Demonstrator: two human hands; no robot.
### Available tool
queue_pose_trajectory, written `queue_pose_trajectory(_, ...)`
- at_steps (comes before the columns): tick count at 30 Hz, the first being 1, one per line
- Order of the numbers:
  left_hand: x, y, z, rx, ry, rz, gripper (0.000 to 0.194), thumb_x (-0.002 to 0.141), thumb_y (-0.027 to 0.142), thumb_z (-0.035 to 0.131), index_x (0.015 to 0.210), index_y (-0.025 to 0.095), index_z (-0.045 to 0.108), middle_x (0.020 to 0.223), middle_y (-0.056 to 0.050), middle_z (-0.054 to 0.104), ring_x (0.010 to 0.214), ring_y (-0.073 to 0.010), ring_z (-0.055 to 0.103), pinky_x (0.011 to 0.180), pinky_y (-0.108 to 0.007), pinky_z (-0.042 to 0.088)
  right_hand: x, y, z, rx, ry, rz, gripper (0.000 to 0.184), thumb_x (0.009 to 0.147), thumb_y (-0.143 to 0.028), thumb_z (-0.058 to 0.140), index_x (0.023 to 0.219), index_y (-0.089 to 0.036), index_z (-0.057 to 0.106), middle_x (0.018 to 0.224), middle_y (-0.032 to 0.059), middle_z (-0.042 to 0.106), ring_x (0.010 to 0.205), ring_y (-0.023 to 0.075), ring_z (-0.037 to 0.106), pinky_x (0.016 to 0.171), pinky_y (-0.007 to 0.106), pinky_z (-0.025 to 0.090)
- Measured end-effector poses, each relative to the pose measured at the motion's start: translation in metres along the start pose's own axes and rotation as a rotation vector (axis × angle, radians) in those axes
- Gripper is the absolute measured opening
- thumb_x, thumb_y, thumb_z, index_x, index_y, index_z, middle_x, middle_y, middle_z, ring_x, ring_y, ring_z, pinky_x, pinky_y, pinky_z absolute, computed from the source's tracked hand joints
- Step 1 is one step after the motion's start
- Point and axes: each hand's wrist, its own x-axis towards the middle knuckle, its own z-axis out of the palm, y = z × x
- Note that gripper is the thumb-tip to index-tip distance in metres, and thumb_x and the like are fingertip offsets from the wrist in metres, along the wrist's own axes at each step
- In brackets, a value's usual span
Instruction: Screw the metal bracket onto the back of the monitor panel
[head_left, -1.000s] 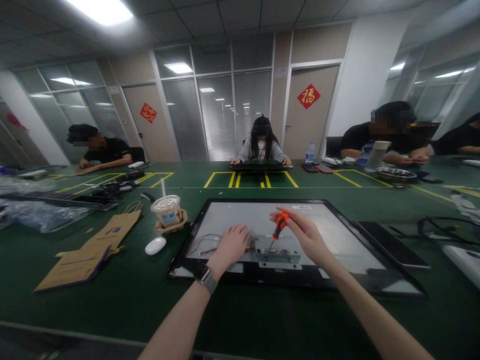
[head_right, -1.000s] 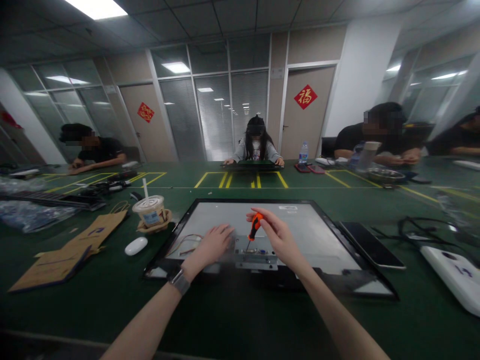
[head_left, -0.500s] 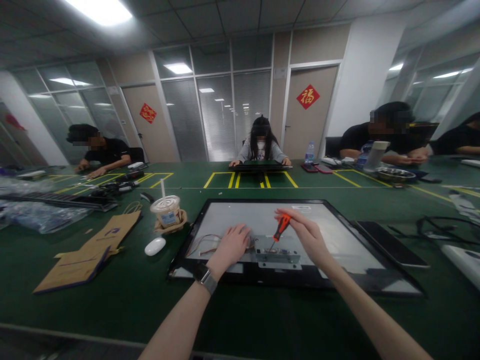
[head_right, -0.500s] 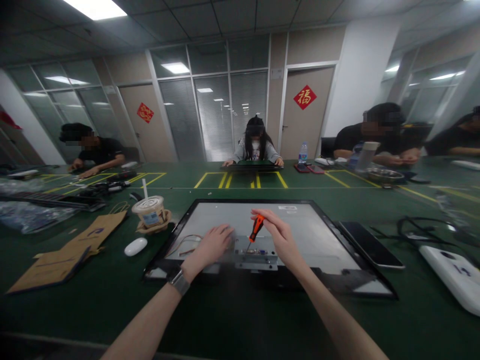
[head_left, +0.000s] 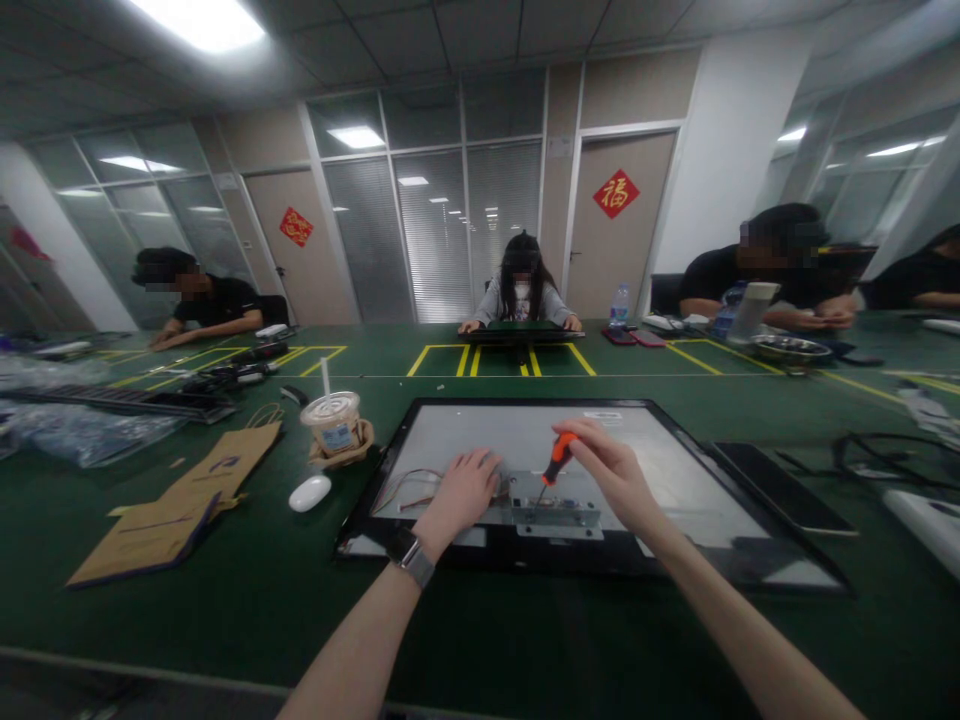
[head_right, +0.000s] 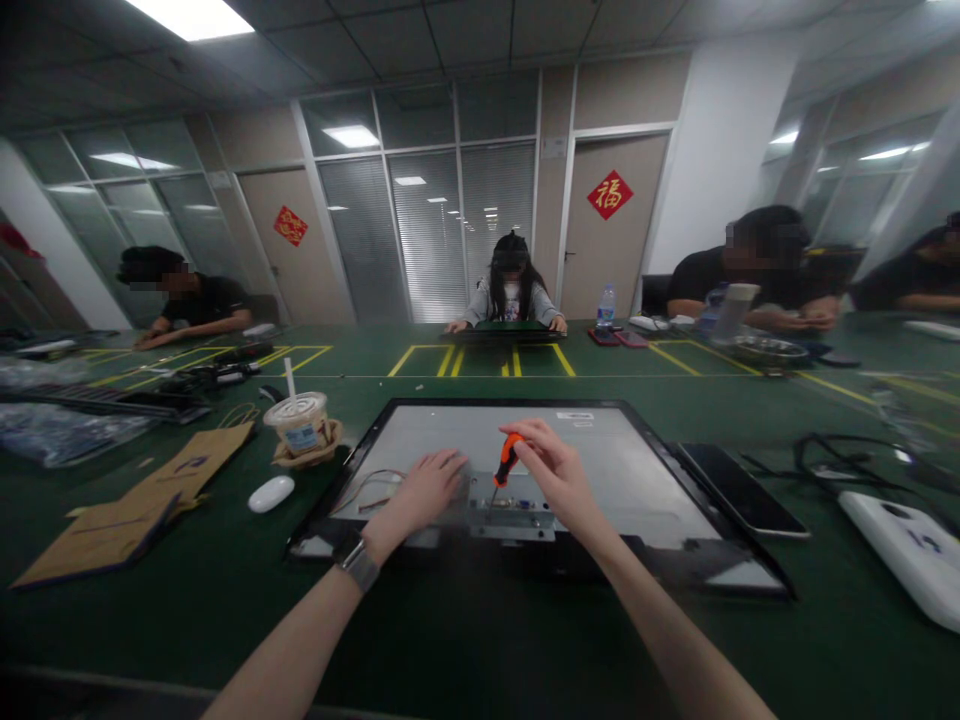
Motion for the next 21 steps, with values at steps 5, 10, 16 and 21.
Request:
queue_pose_trajectory(5,0.0001,0.0005,-0.0008,-0.001,0.000,-0.012,0.040,0.102,0.027,0.034,0.138,0.022,0.050,0.146,-0.009,0.051,0.133,-0.0242,0.049,0.112,-0.045,0.037,-0.0001,0.0042,-0.0008,0.076,0.041,0.081,0.020,0.080,-0.041,0.074,0.090,-0.024,0.077,0.092,0.0052,0.065,0.080,0.0200,0.065,0.070,0.033,0.055)
queue_pose_trajectory(10,-0.0012,0.0012,-0.0017,-0.016,0.022,-0.004,0.039,0.102,0.027,0.036,0.138,0.021,0.050,0.145,-0.009,0.052,0.133,-0.0247,0.049,0.112,-0.045,0.037,-0.0013,0.0083,0.0029,0.234,0.087,0.191,0.023,0.067,-0.040,0.084,0.077,-0.022,0.073,0.079,0.0015,0.063,0.073,0.0176,0.061,0.066,0.031,0.053)
queue_pose_trajectory(16,-0.0018,0.0010,-0.0015,-0.011,0.026,-0.007,0.038,0.102,0.026,0.037,0.137,0.022,0.050,0.145,-0.009,0.052,0.133,-0.0244,0.049,0.112,-0.045,0.038,-0.0023,0.0083,0.0054,0.320,0.081,0.261,0.028,0.064,-0.037,0.087,0.081,-0.022,0.070,0.078,-0.0002,0.064,0.074,0.0173,0.061,0.067,0.031,0.051)
queue_pose_trajectory(21,-0.0008,0.0006,-0.0009,0.003,0.016,-0.006,0.038,0.102,0.027,0.036,0.138,0.022,0.050,0.146,-0.009,0.051,0.134,-0.0248,0.048,0.113,-0.047,0.037,-0.0020,0.0034,0.0051,0.400,0.041,0.231,0.025,0.076,-0.040,0.079,0.094,-0.026,0.070,0.086,0.0019,0.071,0.082,0.0189,0.064,0.078,0.035,0.052)
